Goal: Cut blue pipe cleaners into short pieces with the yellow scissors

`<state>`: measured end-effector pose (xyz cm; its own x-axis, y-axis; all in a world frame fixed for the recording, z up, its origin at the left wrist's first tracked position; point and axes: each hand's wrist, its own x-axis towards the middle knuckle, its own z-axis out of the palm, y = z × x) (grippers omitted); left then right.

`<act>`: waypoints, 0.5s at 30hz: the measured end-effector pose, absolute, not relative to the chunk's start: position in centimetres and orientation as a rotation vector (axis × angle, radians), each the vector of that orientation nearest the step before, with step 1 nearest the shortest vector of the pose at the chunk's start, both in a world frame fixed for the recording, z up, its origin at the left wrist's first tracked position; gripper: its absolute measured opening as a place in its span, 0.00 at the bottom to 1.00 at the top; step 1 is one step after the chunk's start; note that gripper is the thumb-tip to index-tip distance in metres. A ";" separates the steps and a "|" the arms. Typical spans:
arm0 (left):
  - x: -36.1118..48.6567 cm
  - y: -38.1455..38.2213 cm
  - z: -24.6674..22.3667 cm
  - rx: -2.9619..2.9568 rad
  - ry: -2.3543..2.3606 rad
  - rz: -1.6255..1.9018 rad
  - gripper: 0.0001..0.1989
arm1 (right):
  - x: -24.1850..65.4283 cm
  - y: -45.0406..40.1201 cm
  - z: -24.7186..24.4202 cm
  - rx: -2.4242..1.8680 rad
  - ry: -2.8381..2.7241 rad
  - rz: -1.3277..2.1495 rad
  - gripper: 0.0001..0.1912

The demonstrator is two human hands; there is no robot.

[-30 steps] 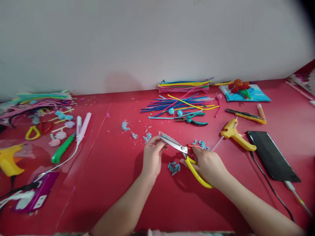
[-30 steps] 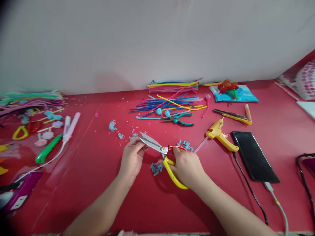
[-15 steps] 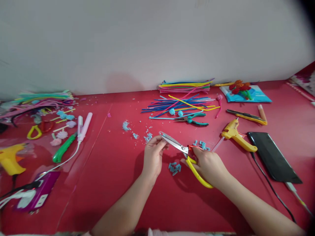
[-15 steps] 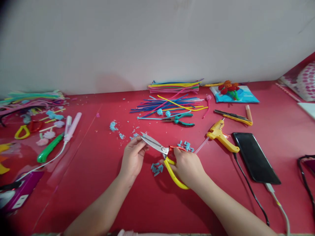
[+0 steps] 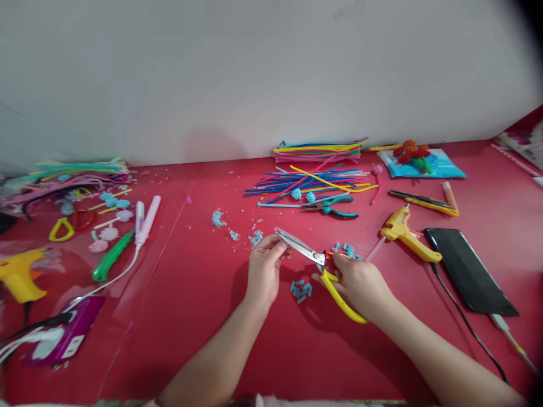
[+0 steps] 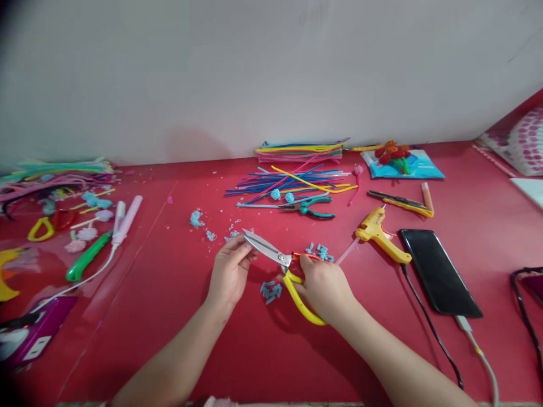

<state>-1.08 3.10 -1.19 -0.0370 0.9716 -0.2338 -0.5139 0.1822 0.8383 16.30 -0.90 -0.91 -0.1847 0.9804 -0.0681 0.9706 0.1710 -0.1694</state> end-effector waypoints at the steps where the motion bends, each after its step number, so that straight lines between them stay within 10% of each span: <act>1: -1.1 3.1 -1.2 0.610 0.970 1.326 0.04 | 16.3 -0.9 -0.9 -1.973 -2.361 0.269 0.21; 15: -1.0 3.0 -0.9 0.628 0.924 1.282 0.04 | 16.8 -0.7 0.0 -2.080 -2.193 0.218 0.18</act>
<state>-0.96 3.00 -0.92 0.0249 0.9742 -0.2243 -0.5208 0.2042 0.8289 16.81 -0.68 0.05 -0.0546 0.9983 -0.0178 0.9823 0.0505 -0.1803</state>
